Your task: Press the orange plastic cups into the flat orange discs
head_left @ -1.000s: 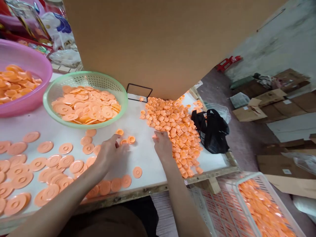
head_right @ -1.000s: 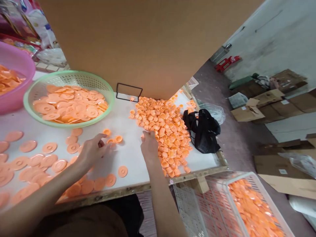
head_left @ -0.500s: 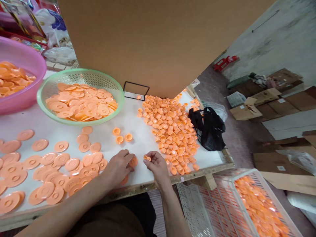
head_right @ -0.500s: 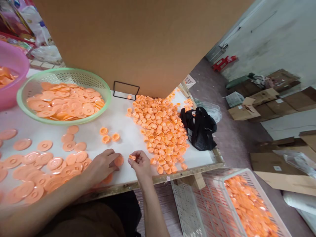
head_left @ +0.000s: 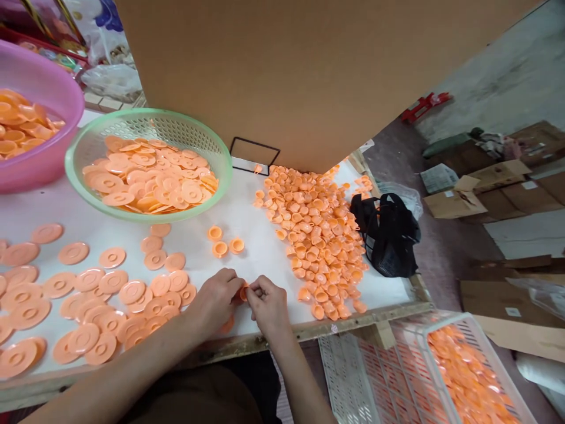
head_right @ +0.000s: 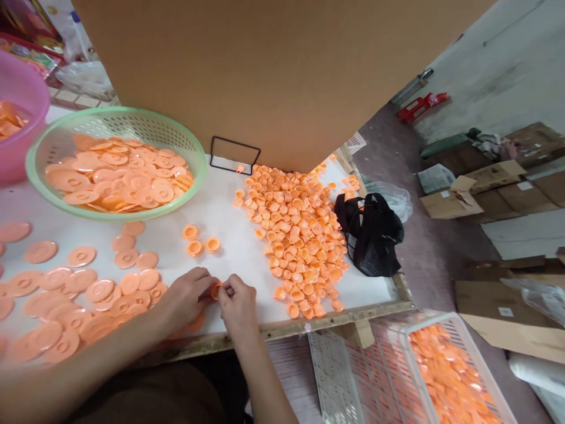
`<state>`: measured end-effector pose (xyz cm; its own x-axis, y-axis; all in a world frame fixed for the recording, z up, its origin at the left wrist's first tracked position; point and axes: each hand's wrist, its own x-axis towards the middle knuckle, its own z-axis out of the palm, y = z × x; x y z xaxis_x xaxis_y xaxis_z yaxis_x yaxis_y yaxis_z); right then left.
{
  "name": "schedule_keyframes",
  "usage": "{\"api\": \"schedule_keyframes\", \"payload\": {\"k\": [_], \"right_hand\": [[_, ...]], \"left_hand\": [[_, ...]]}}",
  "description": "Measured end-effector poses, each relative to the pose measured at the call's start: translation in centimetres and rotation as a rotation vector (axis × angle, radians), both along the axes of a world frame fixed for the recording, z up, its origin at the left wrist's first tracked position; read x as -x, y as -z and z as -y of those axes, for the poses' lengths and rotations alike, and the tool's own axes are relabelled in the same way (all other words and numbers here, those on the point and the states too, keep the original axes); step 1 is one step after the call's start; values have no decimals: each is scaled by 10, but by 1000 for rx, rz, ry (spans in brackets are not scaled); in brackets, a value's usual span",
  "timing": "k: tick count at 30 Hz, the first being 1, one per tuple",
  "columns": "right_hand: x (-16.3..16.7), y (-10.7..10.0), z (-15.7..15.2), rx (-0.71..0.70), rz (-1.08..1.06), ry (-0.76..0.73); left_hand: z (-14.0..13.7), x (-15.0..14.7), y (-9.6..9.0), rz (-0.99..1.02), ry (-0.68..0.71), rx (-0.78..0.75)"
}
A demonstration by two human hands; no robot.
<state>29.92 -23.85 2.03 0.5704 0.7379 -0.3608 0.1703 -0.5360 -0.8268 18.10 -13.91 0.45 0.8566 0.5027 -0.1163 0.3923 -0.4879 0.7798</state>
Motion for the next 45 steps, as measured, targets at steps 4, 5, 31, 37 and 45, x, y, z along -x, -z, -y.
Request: {"api": "schedule_keyframes", "payload": {"k": [4, 5, 31, 37, 45], "right_hand": [[-2, -4, -3, 5, 74, -53], [-2, -3, -3, 6, 93, -63], [-67, -9, -35, -11, 348, 83], [-3, -5, 2, 92, -133, 121], [6, 0, -3, 43, 151, -27]], "left_hand": [[-9, -5, -13, -37, -67, 273], [-10, -7, -16, -78, -104, 307], [-1, 25, -14, -58, 202, -246], [-8, 5, 1, -11, 107, -235], [-11, 3, -10, -63, -63, 102]]}}
